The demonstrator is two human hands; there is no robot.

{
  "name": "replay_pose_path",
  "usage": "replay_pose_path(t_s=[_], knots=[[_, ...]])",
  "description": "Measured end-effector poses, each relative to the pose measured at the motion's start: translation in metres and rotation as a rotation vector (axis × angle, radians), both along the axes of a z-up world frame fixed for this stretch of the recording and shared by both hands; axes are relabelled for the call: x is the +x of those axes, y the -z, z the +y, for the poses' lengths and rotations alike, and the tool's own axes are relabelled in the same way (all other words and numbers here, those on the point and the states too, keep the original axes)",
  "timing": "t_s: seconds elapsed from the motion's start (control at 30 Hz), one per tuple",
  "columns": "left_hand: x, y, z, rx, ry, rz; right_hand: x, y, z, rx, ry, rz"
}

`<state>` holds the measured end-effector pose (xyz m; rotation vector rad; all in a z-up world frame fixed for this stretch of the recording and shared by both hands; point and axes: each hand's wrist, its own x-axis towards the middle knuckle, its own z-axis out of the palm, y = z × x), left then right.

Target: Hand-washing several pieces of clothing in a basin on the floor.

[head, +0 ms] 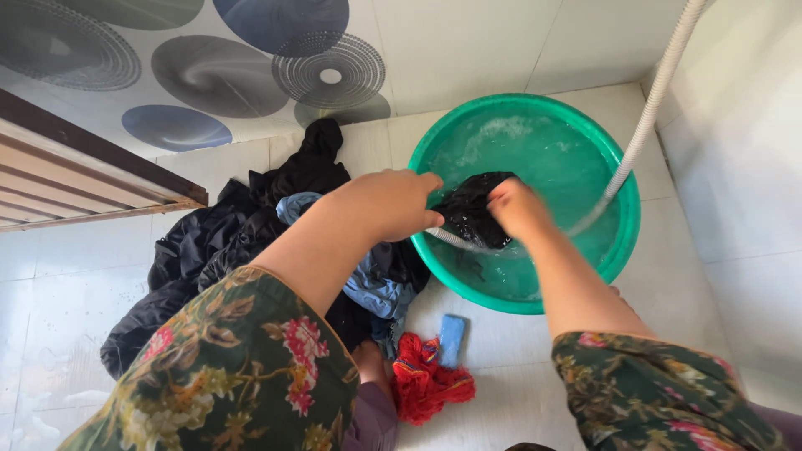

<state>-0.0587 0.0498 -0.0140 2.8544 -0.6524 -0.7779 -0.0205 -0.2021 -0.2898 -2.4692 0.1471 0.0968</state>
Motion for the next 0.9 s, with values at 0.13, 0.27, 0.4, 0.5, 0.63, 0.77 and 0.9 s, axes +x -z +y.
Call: replay_pose_path(t_s=[0.13, 0.27, 0.4, 0.5, 0.63, 0.77, 0.9], knots=[[0.000, -0.002, -0.004, 0.012, 0.012, -0.010, -0.035, 0.064, 0.023, 0.045, -0.258, -0.013], [-0.004, -0.006, -0.004, 0.006, 0.021, -0.002, -0.034, 0.104, 0.006, -0.091, -0.235, -0.024], [0.001, 0.001, 0.005, -0.044, 0.009, -0.004, -0.009, 0.043, -0.011, 0.073, -0.152, 0.181], [0.002, 0.002, 0.008, -0.054, -0.001, -0.011, 0.010, -0.026, -0.014, 0.247, -0.161, 0.001], [0.001, -0.005, 0.003, -0.040, 0.004, -0.013, 0.033, -0.074, -0.025, 0.397, 0.069, -0.253], [-0.001, -0.005, 0.006, -0.028, -0.001, 0.000, 0.047, -0.037, -0.066, 0.390, 0.233, -0.443], [0.000, -0.004, 0.011, -0.020, -0.010, 0.010, 0.029, -0.032, -0.052, -0.028, 0.279, -0.644]])
